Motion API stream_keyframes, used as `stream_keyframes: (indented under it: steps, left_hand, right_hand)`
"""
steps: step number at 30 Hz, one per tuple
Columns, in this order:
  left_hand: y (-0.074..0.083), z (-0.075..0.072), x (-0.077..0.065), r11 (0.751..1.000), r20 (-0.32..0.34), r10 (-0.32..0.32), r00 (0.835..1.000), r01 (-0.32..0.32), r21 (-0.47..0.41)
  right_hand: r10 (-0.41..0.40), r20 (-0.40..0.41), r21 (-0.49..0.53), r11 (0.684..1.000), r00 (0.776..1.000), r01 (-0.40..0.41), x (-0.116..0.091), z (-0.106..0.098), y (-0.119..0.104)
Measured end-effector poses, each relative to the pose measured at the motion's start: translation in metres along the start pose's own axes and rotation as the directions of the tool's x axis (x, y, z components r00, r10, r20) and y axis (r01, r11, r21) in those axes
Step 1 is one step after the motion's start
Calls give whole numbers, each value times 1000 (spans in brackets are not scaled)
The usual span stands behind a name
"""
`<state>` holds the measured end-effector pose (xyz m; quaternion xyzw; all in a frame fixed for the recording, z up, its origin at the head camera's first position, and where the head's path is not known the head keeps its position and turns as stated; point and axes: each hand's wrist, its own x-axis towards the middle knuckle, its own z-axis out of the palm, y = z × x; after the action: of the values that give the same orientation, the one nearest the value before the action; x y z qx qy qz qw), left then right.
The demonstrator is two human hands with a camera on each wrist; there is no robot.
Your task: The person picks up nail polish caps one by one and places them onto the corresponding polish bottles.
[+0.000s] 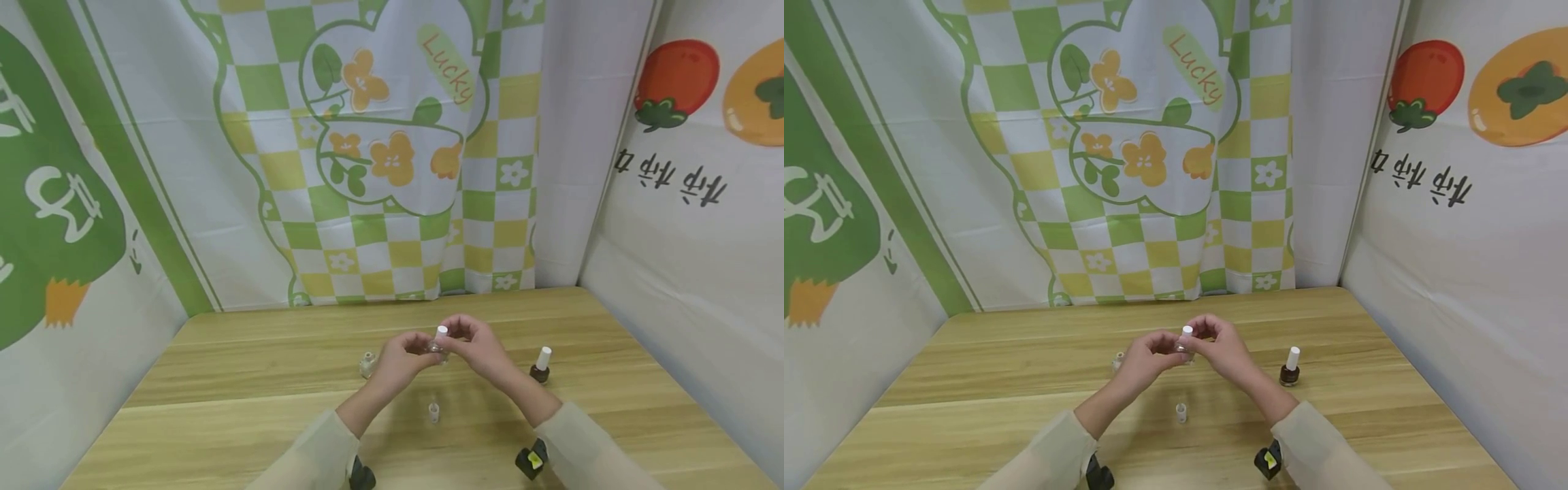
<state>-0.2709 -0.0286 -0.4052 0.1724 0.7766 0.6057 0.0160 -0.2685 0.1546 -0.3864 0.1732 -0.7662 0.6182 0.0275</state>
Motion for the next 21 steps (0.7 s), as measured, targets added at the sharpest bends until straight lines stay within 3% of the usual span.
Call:
stream_keyframes:
  steps: [21]
  left_hand:
    - [-21, 8, 28, 996, -12, -42, 999, 43, 84]
  right_hand:
    - [74, -38, -72, 994, 997, -76, 21, -1, 32]
